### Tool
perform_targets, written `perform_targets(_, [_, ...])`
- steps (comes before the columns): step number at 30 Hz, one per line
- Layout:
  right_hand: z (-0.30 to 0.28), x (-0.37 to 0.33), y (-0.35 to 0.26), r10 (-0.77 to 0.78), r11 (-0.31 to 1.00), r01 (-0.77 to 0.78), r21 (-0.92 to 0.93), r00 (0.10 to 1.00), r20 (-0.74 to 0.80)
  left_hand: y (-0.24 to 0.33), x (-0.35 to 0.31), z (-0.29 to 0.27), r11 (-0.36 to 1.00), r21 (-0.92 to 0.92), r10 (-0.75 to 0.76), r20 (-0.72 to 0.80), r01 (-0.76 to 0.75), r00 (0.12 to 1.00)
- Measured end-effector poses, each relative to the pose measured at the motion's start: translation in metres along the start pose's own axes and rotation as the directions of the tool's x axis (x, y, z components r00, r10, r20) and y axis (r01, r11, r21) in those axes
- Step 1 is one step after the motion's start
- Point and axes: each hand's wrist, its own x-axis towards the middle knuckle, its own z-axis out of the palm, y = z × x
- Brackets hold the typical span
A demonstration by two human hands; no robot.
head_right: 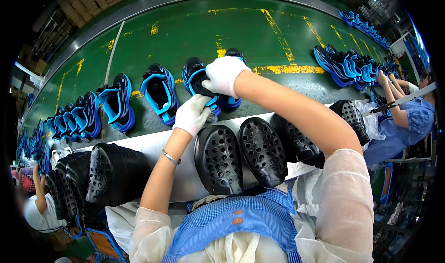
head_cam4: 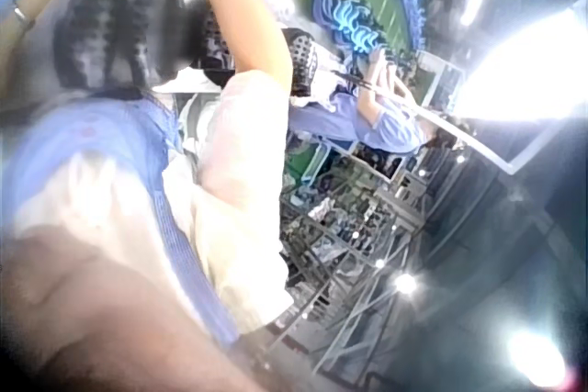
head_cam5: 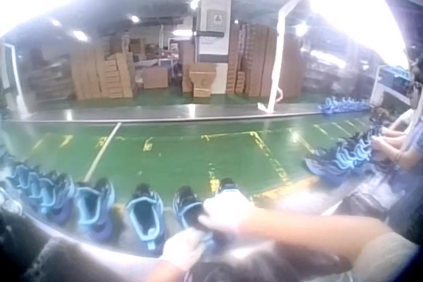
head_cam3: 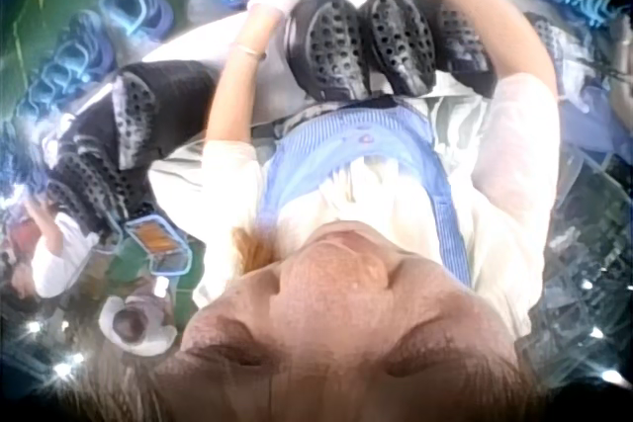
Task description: The person picks up black shoe lasts one by one and inserts them into blue and black sneakers on an assembly line. They use their gloved hands to position the lasts inside the shoes before placing the assembled units back onto the workbench.
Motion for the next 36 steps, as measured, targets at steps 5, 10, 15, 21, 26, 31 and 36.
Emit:
perform_targets(5, [0.033, 0.023, -0.012, 0.073, 0.997, -0.069, -0.030, 0.989, 0.127, 0.006, 0.007, 0.006, 0.991, 0.082, -0.118, 0.123, 0.108, 0.985])
perform_targets(10, [0.046, 0.040, -0.023, 0.029, 0.999, -0.025, -0.022, 0.978, 0.206, 0.008, 0.028, -0.009, 0.940, 0.179, -0.340, 0.459, 0.289, 0.821])
perform_targets(15, [0.039, 0.037, -0.024, -0.041, 0.975, 0.104, -0.195, 0.952, 0.303, 0.000, 0.035, 0.002, 0.944, 0.242, -0.319, 0.489, 0.226, 0.812])
perform_targets(21, [0.049, 0.054, -0.018, 0.003, 0.961, 0.070, -0.267, 0.964, 0.267, 0.018, 0.046, -0.008, 0.926, 0.274, -0.369, 0.521, 0.258, 0.770])
perform_targets(26, [0.030, 0.050, -0.021, -0.044, 0.935, 0.156, -0.318, 0.942, 0.332, 0.013, 0.047, -0.010, 0.917, 0.323, -0.383, 0.553, 0.233, 0.740])
perform_targets(31, [0.037, 0.047, -0.020, -0.051, 0.930, 0.167, -0.327, 0.941, 0.335, 0.012, 0.041, -0.004, 0.909, 0.348, -0.395, 0.538, 0.231, 0.744])
perform_targets(36, [0.031, 0.043, -0.016, -0.062, 0.950, 0.160, -0.270, 0.939, 0.340, 0.016, 0.051, -0.007, 0.908, 0.347, -0.406, 0.589, 0.235, 0.699])
